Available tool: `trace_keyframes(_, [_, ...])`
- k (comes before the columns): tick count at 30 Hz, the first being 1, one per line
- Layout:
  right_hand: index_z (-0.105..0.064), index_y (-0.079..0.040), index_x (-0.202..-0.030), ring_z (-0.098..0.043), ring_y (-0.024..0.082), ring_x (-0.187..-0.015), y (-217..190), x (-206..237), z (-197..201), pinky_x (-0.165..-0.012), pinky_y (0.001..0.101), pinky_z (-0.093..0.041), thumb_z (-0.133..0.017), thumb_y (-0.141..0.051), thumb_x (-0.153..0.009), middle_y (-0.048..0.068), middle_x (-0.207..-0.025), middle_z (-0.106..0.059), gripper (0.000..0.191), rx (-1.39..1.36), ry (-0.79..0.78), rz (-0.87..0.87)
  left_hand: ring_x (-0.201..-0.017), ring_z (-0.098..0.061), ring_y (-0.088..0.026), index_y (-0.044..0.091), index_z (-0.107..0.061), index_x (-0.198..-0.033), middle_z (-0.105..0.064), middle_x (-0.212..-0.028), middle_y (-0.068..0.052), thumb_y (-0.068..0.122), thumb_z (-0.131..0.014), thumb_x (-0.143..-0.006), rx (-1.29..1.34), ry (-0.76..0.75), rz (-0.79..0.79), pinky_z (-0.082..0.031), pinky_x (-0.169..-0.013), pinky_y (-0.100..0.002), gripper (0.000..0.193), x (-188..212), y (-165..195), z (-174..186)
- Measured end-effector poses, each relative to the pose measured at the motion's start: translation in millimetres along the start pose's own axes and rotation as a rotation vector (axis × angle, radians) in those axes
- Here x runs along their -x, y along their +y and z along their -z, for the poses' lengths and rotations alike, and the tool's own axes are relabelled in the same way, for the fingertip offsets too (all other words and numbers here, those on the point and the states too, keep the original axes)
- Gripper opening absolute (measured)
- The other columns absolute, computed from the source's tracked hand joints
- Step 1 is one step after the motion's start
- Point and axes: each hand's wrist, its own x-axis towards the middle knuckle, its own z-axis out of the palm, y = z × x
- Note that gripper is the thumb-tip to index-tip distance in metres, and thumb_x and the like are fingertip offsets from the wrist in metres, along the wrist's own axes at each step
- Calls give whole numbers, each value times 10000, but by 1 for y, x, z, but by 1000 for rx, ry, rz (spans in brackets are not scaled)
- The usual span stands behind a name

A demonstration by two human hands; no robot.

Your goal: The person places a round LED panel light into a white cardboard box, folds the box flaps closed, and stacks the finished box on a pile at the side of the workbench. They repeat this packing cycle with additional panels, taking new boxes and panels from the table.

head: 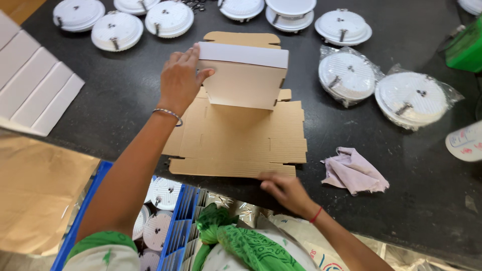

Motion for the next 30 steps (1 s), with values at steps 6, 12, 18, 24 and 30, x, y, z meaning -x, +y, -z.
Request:
trace_keyframes(6, [-651,-48,-1315,-648,381,-1200,-31,-85,77,-1022,446,-509,-740,-153,-950,160,-1287,-686,391,371,622,398,-1086,-655,-324,80,-637,-1395,-721,-1263,-67,307,-661,-1028,208,17,144,-517,-922,-446,432,11,5,1])
trace_keyframes(12, [-540,78,-1443,-501,420,-1361,-80,-191,137,-1100,510,-370,-795,-502,-885,257,-1447,-585,844,835,640,708,-987,-743,-198,98,-644,-1390,-647,-1397,-146,233,-698,-1039,685,195,353,-591,-847,-316,380,36,9,-25])
trace_keyframes(18, [-613,-20,-1378,-573,348,-1278,-70,-197,130,-1046,460,-471,-807,-539,-853,155,-1306,-661,763,677,478,516,-879,-718,-92,72,-671,-1097,-743,-1091,-106,120,-832,-881,1074,460,781,-577,-809,-242,274,54,46,-68])
trace_keyframes(24, [-603,-5,-1386,-563,363,-1274,-68,-199,133,-1022,452,-477,-815,-544,-860,161,-1302,-660,783,682,468,467,-781,-614,-104,-4,-647,-946,-785,-1077,-88,102,-738,-975,996,548,840,-512,-733,-255,143,51,63,-78])
trace_keyframes(30, [-597,-6,-1395,-547,357,-1283,-71,-196,130,-1023,452,-481,-814,-537,-850,161,-1306,-653,792,677,455,447,-1031,-695,-98,11,-613,-1047,-744,-1172,-112,123,-678,-990,1211,648,774,-565,-919,-262,141,68,69,-78])
